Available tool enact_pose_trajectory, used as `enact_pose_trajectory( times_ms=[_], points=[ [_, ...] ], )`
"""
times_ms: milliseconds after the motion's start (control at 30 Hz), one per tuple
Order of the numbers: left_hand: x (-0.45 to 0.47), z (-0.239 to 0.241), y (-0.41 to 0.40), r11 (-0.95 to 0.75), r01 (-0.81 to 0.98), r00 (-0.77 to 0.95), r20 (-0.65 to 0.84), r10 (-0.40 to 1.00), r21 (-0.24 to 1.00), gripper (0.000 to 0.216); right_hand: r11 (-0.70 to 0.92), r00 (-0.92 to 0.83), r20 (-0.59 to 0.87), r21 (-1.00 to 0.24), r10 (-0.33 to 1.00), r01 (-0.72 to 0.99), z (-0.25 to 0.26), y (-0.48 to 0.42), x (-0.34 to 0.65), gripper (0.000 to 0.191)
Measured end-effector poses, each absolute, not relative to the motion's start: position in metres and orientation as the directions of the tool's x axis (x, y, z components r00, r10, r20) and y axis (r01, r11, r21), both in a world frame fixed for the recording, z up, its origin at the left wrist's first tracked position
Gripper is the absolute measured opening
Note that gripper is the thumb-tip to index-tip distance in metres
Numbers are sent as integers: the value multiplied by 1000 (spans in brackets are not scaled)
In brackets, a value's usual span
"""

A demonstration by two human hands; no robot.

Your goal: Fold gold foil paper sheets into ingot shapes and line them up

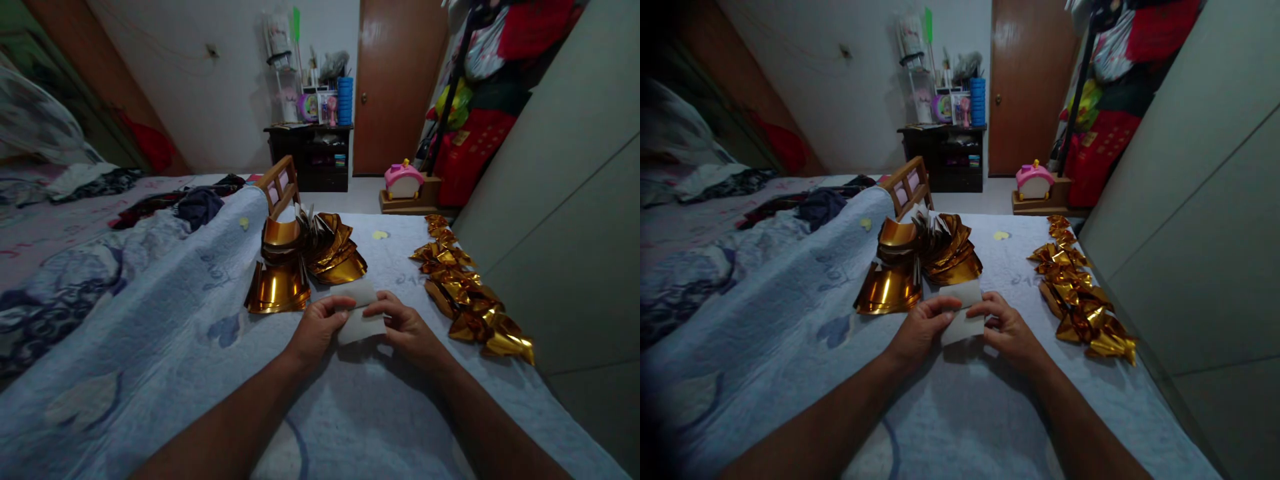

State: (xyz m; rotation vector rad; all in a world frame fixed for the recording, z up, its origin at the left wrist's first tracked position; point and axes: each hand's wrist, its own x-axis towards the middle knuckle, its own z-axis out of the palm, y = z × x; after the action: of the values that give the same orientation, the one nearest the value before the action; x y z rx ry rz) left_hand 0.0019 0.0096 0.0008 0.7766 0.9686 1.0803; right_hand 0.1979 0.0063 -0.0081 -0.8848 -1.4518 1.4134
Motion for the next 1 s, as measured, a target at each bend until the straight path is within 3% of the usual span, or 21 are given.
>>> enact_pose_trajectory(
  times_ms=[167, 367, 667, 1000],
  points=[
    [4, 0, 6, 287, -322, 168, -244, 955, 902, 29, 84, -365, 118, -991, 923, -108, -6, 5, 198, 19],
    [0, -1, 5, 301, -307, 165, -261, 951, 903, 40, 144, -385, 172, -985, 907, -100, -3, 3, 196, 36],
    [-1, 5, 5, 246, -287, 171, -204, 964, 926, 28, 207, -302, 183, -977, 936, 52, 0, 4, 194, 4],
    [2, 7, 2, 192, -220, 199, -149, 969, 956, 20, 99, -108, 106, -993, 989, -68, -6, 2, 186, 27]
  ],
)
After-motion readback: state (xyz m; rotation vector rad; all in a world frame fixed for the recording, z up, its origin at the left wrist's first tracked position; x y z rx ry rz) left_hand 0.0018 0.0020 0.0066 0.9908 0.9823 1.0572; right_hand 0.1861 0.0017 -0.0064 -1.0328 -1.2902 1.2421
